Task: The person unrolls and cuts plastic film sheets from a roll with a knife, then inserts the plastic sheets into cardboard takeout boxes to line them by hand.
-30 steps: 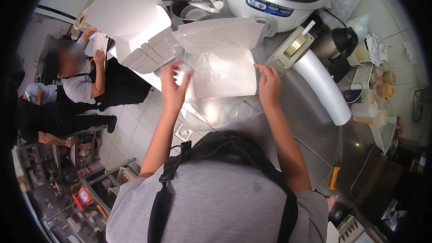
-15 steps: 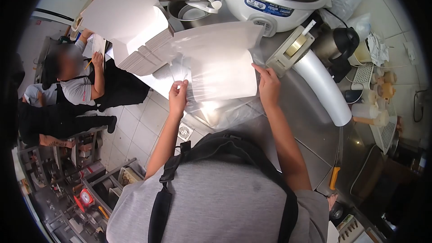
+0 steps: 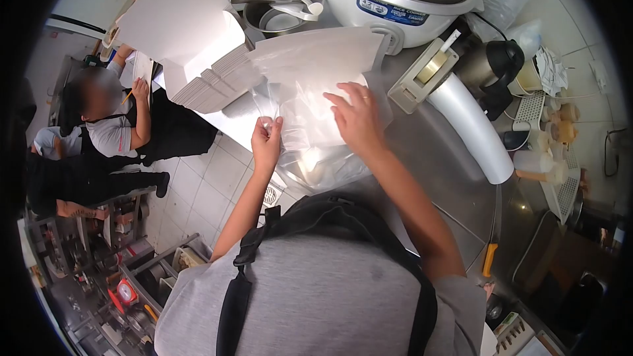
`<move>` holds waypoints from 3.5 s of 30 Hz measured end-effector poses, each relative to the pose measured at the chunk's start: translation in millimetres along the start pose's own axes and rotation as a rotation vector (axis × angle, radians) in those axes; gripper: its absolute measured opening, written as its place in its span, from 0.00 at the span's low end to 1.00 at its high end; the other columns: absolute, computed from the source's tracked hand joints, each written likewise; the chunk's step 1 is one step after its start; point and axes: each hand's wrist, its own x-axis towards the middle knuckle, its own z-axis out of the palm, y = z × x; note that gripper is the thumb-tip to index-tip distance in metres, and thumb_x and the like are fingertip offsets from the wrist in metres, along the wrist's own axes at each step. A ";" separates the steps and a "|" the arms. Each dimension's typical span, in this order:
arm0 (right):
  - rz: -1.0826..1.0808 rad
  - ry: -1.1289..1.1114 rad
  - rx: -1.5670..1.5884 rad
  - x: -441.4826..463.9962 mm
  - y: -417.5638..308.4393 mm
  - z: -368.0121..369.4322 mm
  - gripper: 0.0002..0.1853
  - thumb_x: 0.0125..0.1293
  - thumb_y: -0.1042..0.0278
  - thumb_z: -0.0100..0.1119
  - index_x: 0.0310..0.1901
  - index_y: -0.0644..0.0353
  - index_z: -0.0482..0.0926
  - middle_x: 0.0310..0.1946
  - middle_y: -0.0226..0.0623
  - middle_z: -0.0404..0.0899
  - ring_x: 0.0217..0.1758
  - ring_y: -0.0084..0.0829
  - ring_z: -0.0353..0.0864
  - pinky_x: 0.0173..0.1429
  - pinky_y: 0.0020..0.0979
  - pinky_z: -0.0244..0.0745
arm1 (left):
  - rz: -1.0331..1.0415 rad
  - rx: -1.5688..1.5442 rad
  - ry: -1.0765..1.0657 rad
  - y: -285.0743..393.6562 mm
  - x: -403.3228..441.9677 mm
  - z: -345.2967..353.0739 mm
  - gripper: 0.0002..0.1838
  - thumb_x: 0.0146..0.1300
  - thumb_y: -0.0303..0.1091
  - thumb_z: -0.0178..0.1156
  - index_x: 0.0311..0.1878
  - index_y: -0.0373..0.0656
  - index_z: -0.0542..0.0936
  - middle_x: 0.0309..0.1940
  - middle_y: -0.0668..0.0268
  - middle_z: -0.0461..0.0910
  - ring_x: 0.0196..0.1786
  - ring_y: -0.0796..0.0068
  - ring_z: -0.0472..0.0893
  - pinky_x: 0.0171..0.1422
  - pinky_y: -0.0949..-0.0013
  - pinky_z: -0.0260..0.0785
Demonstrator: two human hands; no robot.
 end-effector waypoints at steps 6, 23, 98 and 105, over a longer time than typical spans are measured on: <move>0.084 -0.170 -0.131 -5.1 30.8 35.5 0.27 0.67 0.64 0.57 0.65 0.62 0.69 0.68 0.42 0.66 0.75 0.45 0.57 0.78 0.47 0.50 | 0.000 0.002 0.060 -17.0 12.3 -3.3 0.15 0.72 0.41 0.57 0.30 0.44 0.70 0.16 0.79 0.62 0.20 0.88 0.58 0.23 0.75 0.49; 0.114 -0.310 -0.227 -8.4 43.0 43.7 0.35 0.69 0.57 0.55 0.73 0.63 0.57 0.77 0.38 0.51 0.81 0.41 0.44 0.80 0.50 0.41 | 0.826 0.592 -0.646 50.9 28.6 43.8 0.36 0.56 0.25 0.58 0.70 0.33 0.60 0.69 0.47 0.62 0.73 0.50 0.62 0.76 0.56 0.55; -0.301 -0.308 -0.246 -67.3 86.1 -47.6 0.26 0.57 0.72 0.63 0.60 0.48 0.76 0.62 0.30 0.72 0.71 0.34 0.65 0.78 0.50 0.51 | 1.127 0.990 -0.540 30.7 30.8 -32.5 0.29 0.64 0.33 0.52 0.71 0.57 0.66 0.73 0.67 0.63 0.77 0.67 0.58 0.80 0.49 0.44; -0.141 -0.116 -0.013 -103.0 100.6 -48.5 0.27 0.50 0.80 0.58 0.55 0.54 0.76 0.54 0.37 0.75 0.59 0.40 0.73 0.68 0.44 0.66 | 1.206 0.667 -0.642 30.0 0.7 -31.8 0.23 0.56 0.31 0.60 0.57 0.53 0.76 0.60 0.69 0.75 0.68 0.63 0.70 0.74 0.54 0.61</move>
